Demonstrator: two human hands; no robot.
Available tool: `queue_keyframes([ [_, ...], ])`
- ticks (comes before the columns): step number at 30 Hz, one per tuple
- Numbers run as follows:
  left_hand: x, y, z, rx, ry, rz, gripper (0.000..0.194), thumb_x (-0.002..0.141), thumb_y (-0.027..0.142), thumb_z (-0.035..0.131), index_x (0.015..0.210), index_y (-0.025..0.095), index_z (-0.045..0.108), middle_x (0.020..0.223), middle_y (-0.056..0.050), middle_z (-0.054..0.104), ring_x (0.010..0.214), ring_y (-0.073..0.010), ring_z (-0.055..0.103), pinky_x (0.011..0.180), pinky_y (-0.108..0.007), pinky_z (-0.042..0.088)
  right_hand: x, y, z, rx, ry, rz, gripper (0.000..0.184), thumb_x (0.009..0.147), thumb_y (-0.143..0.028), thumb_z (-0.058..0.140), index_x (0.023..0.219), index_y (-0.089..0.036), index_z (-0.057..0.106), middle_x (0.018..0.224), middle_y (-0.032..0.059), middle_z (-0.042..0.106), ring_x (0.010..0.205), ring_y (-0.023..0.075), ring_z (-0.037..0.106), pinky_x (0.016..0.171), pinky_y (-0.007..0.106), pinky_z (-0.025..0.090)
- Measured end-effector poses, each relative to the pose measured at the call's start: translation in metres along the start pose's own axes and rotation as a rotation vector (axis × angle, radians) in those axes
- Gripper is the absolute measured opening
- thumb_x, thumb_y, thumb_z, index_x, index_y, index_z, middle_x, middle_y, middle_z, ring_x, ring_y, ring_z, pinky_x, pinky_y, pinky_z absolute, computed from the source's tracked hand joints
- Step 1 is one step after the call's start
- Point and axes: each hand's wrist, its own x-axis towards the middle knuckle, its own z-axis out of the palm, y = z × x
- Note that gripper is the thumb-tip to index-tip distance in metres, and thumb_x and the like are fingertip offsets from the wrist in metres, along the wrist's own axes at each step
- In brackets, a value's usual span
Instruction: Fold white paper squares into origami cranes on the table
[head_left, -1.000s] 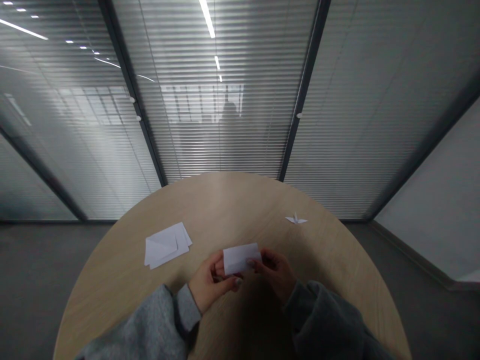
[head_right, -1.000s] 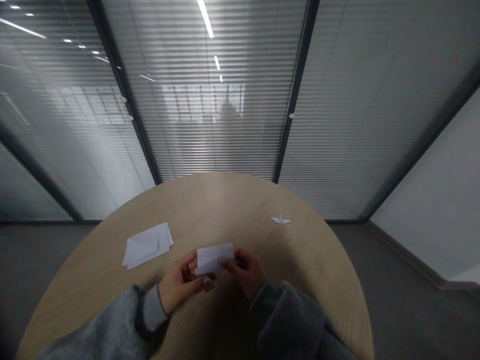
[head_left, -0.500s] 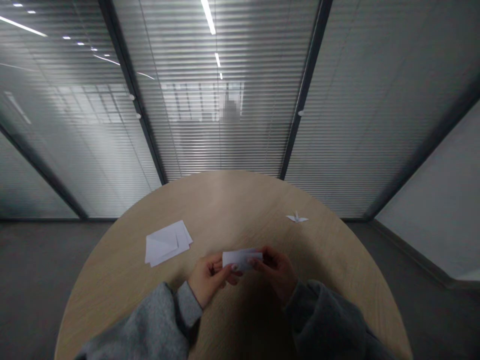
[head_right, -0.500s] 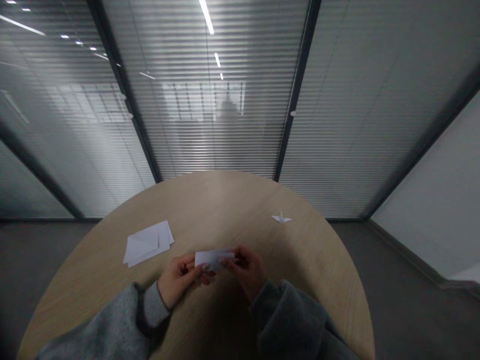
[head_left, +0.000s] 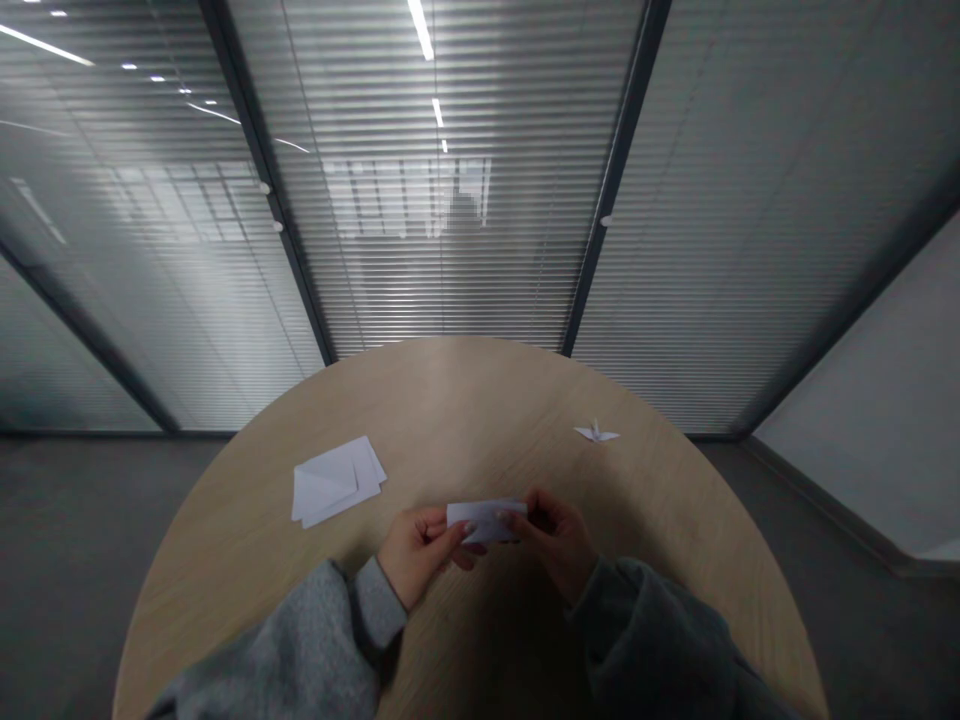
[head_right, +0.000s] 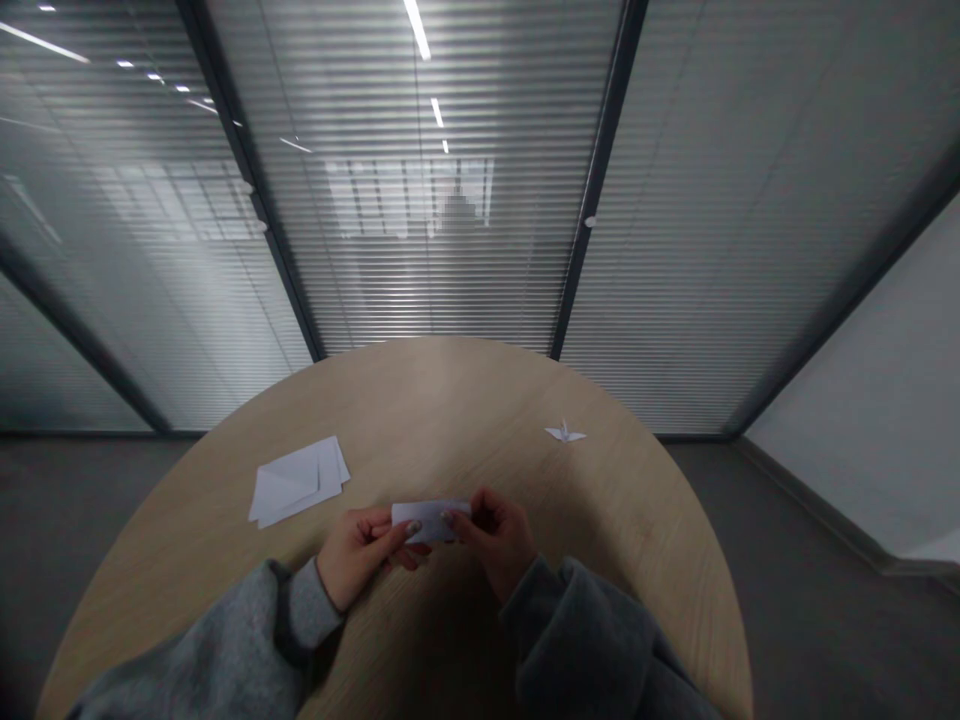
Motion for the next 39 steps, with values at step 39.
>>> queue_keyframes([
  [39,-0.001,0.002,0.000,-0.041,-0.004,0.061,0.051,0.075,0.055,0.063,0.090,0.008,0.071,0.068,-0.012,0.074,0.061,-0.0213,0.069,0.062,-0.032,0.056,-0.001,-0.009,0.003,0.044,0.071,0.032,0.051,0.050,-0.063,0.075,0.056,-0.019,0.050,0.047,-0.0054,0.049,0.044,0.0092,0.046,0.042,0.023,0.043],
])
